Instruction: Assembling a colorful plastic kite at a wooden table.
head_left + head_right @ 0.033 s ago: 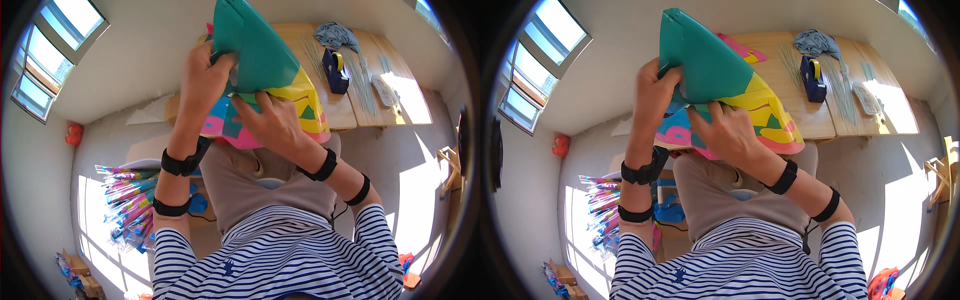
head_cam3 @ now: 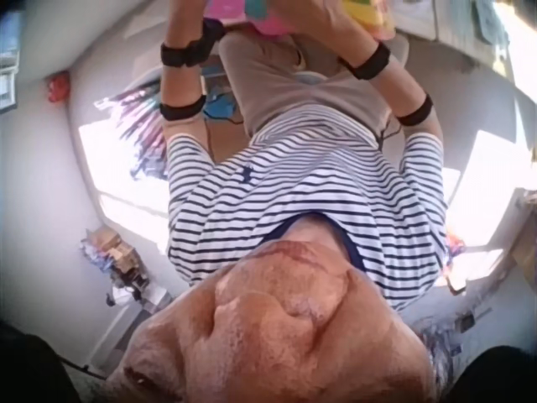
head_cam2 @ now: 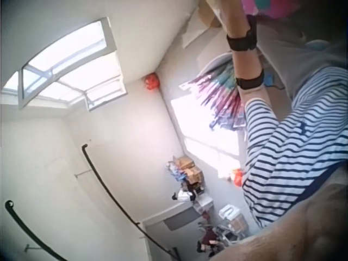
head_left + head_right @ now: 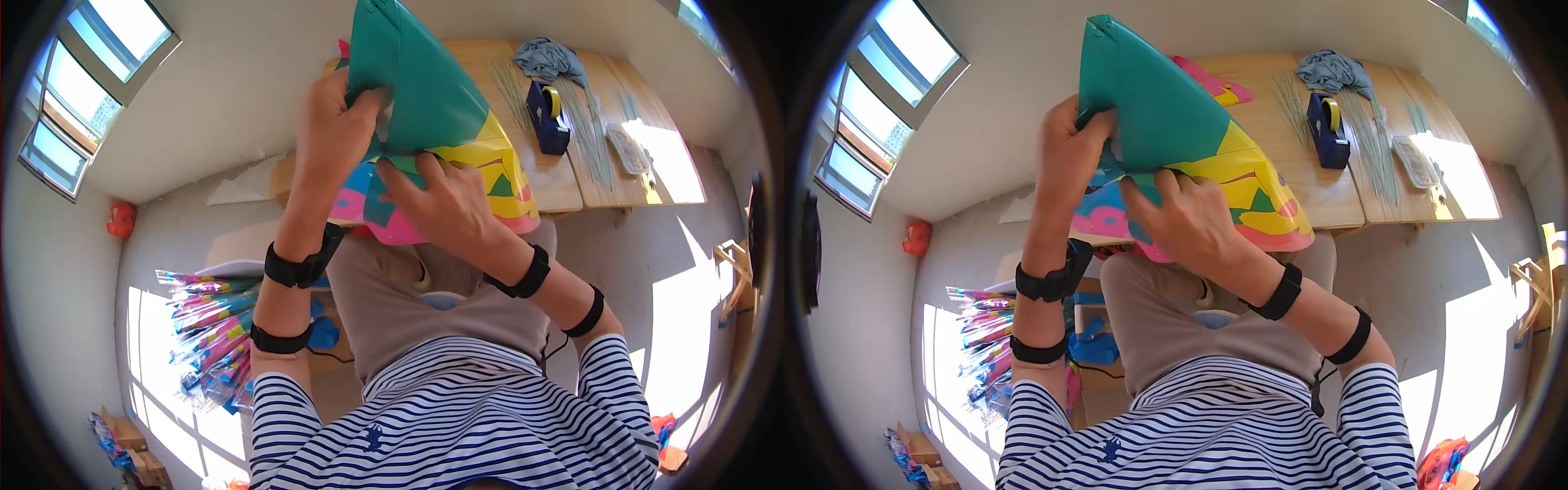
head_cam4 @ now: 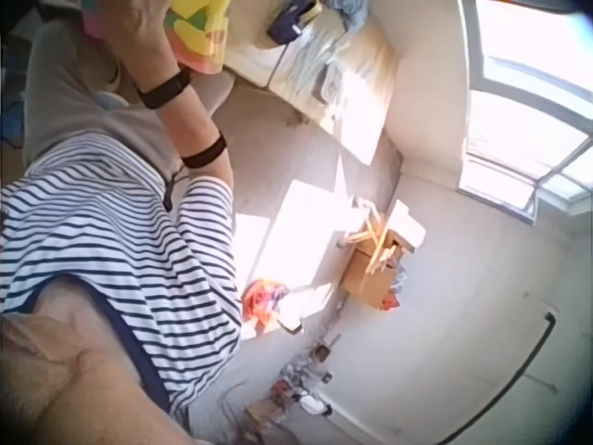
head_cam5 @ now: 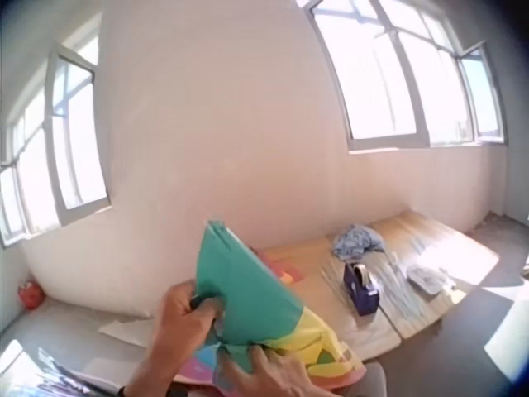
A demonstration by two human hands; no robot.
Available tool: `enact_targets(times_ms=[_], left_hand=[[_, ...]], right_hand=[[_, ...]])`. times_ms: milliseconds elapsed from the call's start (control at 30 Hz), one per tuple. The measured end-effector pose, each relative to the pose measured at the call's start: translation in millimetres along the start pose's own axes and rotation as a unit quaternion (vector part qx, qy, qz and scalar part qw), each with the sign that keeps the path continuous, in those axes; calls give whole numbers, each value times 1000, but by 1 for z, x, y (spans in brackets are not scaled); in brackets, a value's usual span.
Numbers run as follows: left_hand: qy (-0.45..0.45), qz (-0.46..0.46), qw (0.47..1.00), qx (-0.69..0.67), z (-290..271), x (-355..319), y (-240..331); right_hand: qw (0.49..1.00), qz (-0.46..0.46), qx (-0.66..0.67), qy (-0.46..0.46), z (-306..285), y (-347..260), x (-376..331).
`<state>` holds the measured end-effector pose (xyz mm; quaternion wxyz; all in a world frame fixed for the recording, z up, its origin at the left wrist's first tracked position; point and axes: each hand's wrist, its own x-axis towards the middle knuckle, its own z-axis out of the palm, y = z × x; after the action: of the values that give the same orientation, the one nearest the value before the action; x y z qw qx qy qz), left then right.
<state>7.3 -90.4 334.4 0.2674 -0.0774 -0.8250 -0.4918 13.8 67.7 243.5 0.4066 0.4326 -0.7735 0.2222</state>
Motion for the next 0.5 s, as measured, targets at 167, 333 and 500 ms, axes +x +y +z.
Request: enact_targets(times_ms=[167,333,500], left_hand=[[2,14,998,59,-6,-6,6],[-1,-3,999,37,-11,-6,7],[-5,-6,1000,8,-6,-4,0]], right_hand=[[998,35,13,43,-20,-8,17],[997,66,33,10,-36,-5,36],[996,71,49,26,-25,-4,37]])
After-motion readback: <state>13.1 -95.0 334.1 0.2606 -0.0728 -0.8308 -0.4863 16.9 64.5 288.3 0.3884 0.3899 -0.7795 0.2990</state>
